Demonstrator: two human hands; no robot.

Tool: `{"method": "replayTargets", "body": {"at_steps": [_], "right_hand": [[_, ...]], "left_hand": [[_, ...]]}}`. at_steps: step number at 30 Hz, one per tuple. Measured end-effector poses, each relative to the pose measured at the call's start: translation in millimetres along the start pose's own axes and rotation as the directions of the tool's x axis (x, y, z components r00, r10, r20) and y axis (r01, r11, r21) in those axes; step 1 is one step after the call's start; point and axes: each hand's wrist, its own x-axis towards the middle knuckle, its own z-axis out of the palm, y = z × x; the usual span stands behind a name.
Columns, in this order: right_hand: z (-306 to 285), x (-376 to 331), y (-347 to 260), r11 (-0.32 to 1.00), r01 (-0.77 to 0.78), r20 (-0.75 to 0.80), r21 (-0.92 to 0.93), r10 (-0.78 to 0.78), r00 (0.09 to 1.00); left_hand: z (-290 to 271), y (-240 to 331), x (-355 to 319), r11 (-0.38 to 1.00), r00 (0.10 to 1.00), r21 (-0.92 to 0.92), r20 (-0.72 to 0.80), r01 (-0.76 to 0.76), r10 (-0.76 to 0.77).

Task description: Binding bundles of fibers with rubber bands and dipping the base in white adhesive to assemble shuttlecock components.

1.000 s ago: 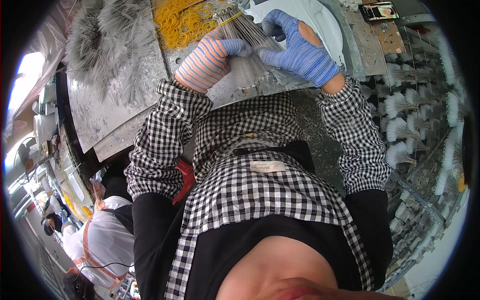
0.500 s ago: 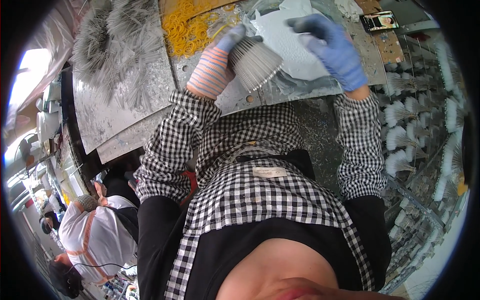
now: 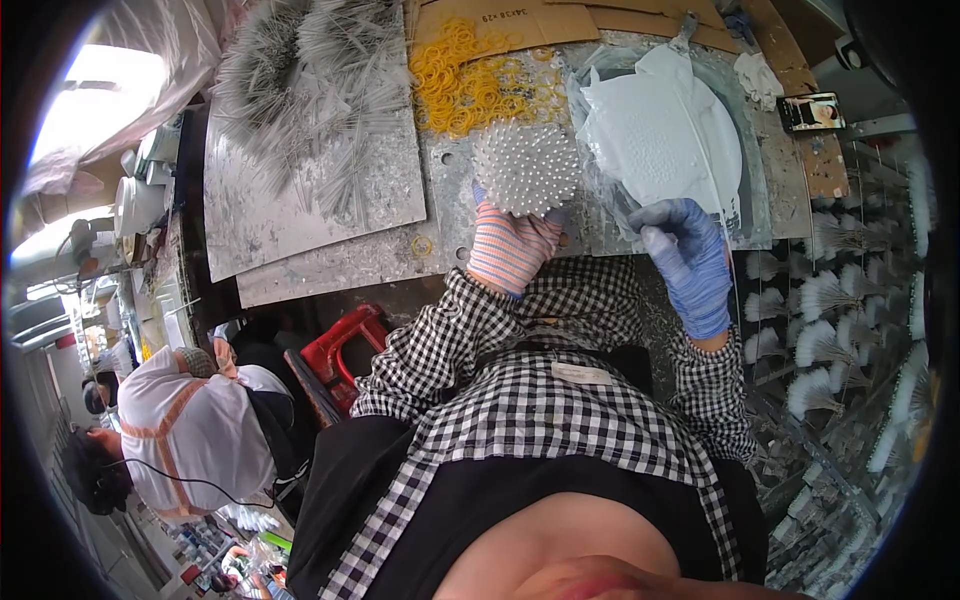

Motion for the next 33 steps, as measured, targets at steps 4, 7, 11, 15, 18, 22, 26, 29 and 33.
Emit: {"method": "replayTargets", "body": {"at_steps": [4, 7, 11, 15, 18, 22, 26, 29, 33], "right_hand": [[5.9, -2.4, 5.3, 1.000, -0.002, -0.001, -0.011, 0.002, 1.000], [6.4, -4.4, 9.4, 0.999, -0.009, -0.006, -0.036, 0.009, 1.000], [10.8, -6.9, 11.4, 0.999, -0.043, 0.000, -0.008, 0.043, 0.999], [12.2, -8.5, 12.9, 0.999, -0.034, -0.007, -0.017, 0.033, 0.999], [10.7, -7.6, 12.4, 0.998, -0.062, -0.009, -0.003, 0.062, 0.998], [7.1, -3.1, 19.0, 0.999, -0.054, -0.013, -0.002, 0.054, 0.998], [6.8, 2.1, 7.0, 0.996, -0.086, -0.018, -0.025, 0.086, 0.996], [7.1, 16.0, 3.8, 0.993, 0.002, 0.007, -0.119, -0.001, 1.000], [24.9, 65.5, -37.6, 0.946, 0.185, 0.123, -0.266, -0.157, 0.980]], "left_hand": [[-7.8, 0.0, 2.0, 0.978, 0.999, 0.209, -0.027, -0.024, 0.030], [-7.0, 3.5, 0.9, 0.996, 0.997, 0.086, -0.072, 0.012, -0.006], [-3.7, 3.5, -2.3, 0.999, 0.988, 0.044, -0.157, 0.005, 0.002], [-0.8, 4.9, 1.4, 0.939, 0.963, -0.339, -0.230, 0.057, -0.142], [7.8, 8.3, 1.3, 0.940, 0.947, -0.339, -0.290, 0.037, -0.142], [17.0, 12.8, 4.8, 0.998, 0.893, -0.039, -0.447, 0.042, -0.055], [54.0, 29.6, -2.7, 0.998, 0.973, 0.006, -0.222, 0.060, -0.057], [38.9, 56.4, 7.4, 0.992, 0.998, 0.128, -0.055, -0.006, 0.014], [60.3, 109.8, 7.7, 0.929, 0.985, 0.350, -0.074, -0.122, 0.157]]}}
